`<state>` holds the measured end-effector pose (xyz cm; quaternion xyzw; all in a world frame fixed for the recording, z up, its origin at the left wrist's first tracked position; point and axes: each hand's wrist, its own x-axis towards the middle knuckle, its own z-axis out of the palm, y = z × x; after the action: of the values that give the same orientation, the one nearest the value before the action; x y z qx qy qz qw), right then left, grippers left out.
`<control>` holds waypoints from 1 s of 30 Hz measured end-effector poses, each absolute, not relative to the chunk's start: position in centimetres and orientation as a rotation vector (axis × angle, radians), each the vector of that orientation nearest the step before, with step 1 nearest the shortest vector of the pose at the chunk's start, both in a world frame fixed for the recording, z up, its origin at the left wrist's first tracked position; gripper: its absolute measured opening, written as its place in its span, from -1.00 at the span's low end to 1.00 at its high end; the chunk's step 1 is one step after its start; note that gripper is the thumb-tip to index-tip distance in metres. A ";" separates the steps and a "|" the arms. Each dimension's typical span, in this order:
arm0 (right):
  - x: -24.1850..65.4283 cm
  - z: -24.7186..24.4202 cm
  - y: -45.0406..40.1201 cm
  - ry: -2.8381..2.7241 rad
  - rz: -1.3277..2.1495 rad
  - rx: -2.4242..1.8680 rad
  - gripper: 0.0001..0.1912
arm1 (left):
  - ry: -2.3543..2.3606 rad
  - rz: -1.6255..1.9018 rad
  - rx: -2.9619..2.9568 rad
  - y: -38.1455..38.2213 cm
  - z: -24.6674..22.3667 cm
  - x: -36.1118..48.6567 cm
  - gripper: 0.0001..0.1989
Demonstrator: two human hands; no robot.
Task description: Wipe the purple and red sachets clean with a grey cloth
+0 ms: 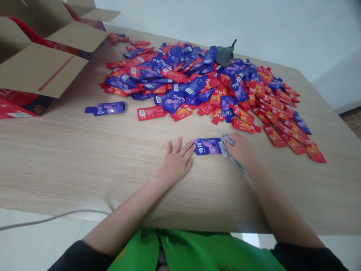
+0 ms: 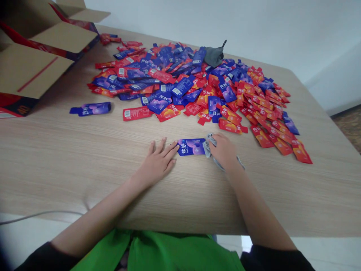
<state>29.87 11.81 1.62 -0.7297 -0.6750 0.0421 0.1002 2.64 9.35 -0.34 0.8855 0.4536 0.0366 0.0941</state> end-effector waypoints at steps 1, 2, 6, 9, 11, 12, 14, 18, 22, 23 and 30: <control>30.0 1.8 11.8 -1.985 0.132 -2.152 -0.75 | 1.344 0.107 2.626 9.4 -0.3 2.6 -0.44; 29.9 2.0 11.8 -1.980 0.132 -2.137 -0.75 | 1.345 0.105 2.627 9.4 -0.3 2.6 -0.44; 26.7 3.3 12.2 -1.951 0.102 -2.014 -0.70 | 1.338 0.109 2.646 9.4 -0.4 2.5 -0.45; 23.3 3.3 12.1 -2.020 0.158 -1.763 -0.63 | 1.320 0.109 2.655 9.3 -0.4 2.5 -0.45; 21.5 2.6 11.8 -2.120 0.223 -1.652 -0.58 | 1.315 0.103 2.654 9.3 -0.3 2.5 -0.46; 20.9 2.2 11.6 -2.176 0.242 -1.640 -0.58 | 1.313 0.100 2.651 9.3 -0.2 2.5 -0.47; 20.4 1.4 11.2 -2.252 0.228 -1.661 -0.64 | 1.305 0.089 2.635 9.4 -0.1 2.5 -0.47; 21.1 0.8 10.7 -2.244 0.119 -1.739 -0.76 | 1.295 0.057 2.586 9.6 0.1 2.6 -0.45; 23.1 1.2 10.4 -2.135 0.074 -1.829 -0.78 | 1.299 0.039 2.571 9.7 0.1 2.6 -0.44; 23.8 1.2 10.3 -2.098 0.078 -1.862 -0.78 | 1.299 0.037 2.573 9.7 0.1 2.5 -0.44; 29.1 1.9 10.1 -1.945 0.206 -2.194 -0.75 | 1.301 0.066 2.591 9.6 0.1 2.5 -0.44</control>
<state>29.06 10.12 1.91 -0.7426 -0.6584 0.0697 0.1013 2.50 9.62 0.12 0.8870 0.4452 0.0225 0.1203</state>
